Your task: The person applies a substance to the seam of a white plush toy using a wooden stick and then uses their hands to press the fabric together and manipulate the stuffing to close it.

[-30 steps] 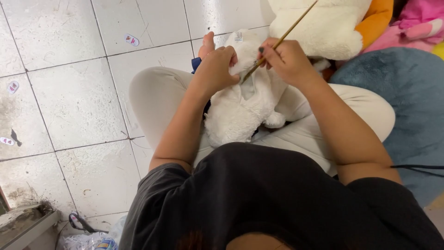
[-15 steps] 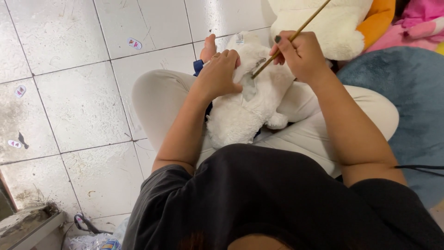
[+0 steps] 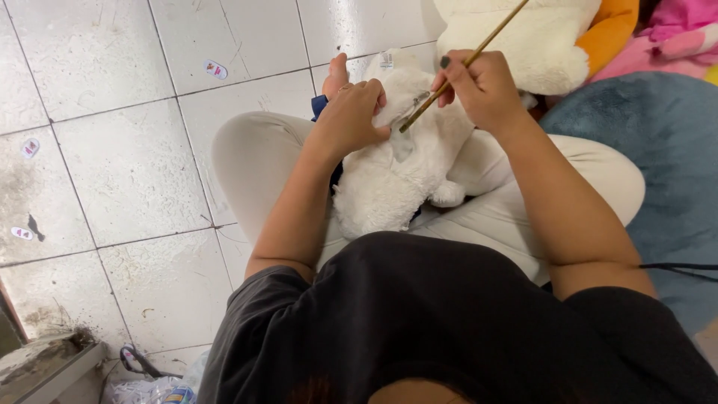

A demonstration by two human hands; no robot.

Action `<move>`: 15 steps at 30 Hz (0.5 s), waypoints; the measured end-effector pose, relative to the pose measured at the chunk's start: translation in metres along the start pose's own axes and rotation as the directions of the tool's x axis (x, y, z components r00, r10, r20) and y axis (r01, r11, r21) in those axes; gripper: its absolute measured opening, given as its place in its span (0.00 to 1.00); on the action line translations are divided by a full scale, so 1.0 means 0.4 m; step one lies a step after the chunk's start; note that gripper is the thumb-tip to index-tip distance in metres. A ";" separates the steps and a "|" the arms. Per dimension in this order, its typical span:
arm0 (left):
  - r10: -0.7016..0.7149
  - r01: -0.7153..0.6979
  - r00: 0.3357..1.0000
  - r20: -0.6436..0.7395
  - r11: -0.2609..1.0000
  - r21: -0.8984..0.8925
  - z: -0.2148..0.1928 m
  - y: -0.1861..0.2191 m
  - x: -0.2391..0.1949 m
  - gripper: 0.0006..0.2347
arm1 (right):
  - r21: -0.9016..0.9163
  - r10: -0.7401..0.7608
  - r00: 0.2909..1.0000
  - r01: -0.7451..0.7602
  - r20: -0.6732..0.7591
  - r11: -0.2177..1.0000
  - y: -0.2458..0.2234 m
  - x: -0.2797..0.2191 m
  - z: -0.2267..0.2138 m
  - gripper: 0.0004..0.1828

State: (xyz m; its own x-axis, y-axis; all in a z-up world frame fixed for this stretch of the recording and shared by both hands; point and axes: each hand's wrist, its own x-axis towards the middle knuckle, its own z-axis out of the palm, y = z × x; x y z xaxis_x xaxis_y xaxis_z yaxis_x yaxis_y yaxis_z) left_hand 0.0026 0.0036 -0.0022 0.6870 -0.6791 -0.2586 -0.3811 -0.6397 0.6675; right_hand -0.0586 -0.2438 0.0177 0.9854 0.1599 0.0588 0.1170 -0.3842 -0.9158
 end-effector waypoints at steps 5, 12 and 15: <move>0.006 -0.006 1.000 -0.016 1.000 -0.002 0.011 -0.011 0.009 0.16 | -0.116 0.073 0.965 -0.045 0.251 0.992 -0.079 -0.008 0.069 0.19; -0.046 0.046 0.998 0.049 0.999 0.010 -0.003 0.018 -0.002 0.09 | -0.228 0.280 0.937 -0.232 0.209 0.946 -0.077 0.006 0.039 0.20; -0.082 0.081 0.994 0.075 0.997 0.015 -0.011 0.031 -0.005 0.09 | -0.076 0.048 0.998 -0.045 0.028 0.996 -0.064 -0.008 0.010 0.21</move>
State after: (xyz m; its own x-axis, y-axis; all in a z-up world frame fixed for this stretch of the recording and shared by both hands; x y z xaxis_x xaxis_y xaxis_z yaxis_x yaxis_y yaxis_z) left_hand -0.0007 -0.0014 0.0095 0.6673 -0.6497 -0.3641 -0.3337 -0.6979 0.6338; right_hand -0.0654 -0.2310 0.0392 0.9861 0.1664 0.0042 0.0812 -0.4587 -0.8849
